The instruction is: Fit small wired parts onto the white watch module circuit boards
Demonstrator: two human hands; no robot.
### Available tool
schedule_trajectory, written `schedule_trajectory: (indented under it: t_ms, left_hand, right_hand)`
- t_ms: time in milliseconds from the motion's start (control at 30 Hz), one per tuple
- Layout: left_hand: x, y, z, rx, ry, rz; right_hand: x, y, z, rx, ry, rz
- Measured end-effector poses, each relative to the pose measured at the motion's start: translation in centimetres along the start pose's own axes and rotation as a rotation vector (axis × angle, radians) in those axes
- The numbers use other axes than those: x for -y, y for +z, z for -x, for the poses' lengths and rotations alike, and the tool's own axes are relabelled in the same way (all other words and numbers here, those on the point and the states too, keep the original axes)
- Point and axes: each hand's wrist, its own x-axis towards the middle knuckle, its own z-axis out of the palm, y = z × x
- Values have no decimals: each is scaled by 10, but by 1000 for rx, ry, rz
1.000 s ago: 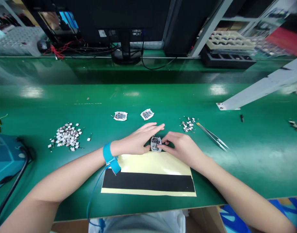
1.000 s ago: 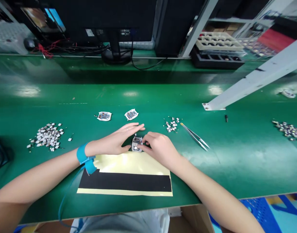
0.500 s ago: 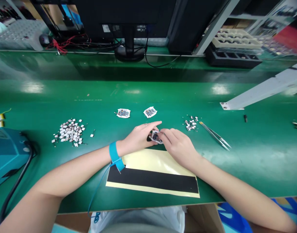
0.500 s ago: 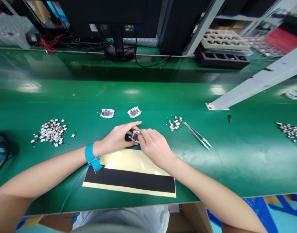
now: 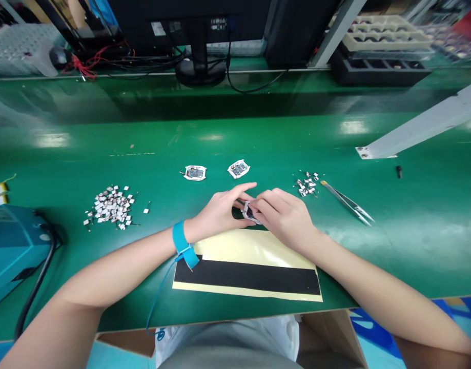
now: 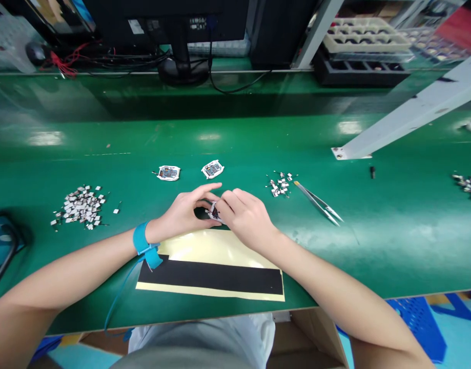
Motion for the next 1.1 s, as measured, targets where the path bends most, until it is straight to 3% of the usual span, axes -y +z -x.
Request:
schedule_trajectory:
  t_ms: [200, 367, 467, 800, 1100]
  left_hand:
    - [-1, 3, 2, -61, 5, -47]
    - [0, 7, 5, -167, 52, -233]
    - [-1, 7, 6, -212, 77, -299]
    - [1, 7, 6, -258, 20, -36]
    - [4, 9, 4, -274, -42, 107]
  right_hand:
    - [-1, 0, 1, -40, 116, -176]
    - [3, -3, 2, -85, 71, -151]
    - [3, -1, 1, -100, 131, -259]
    - [2, 9, -7, -183, 392, -723]
    - [0, 15, -8, -201, 462, -818]
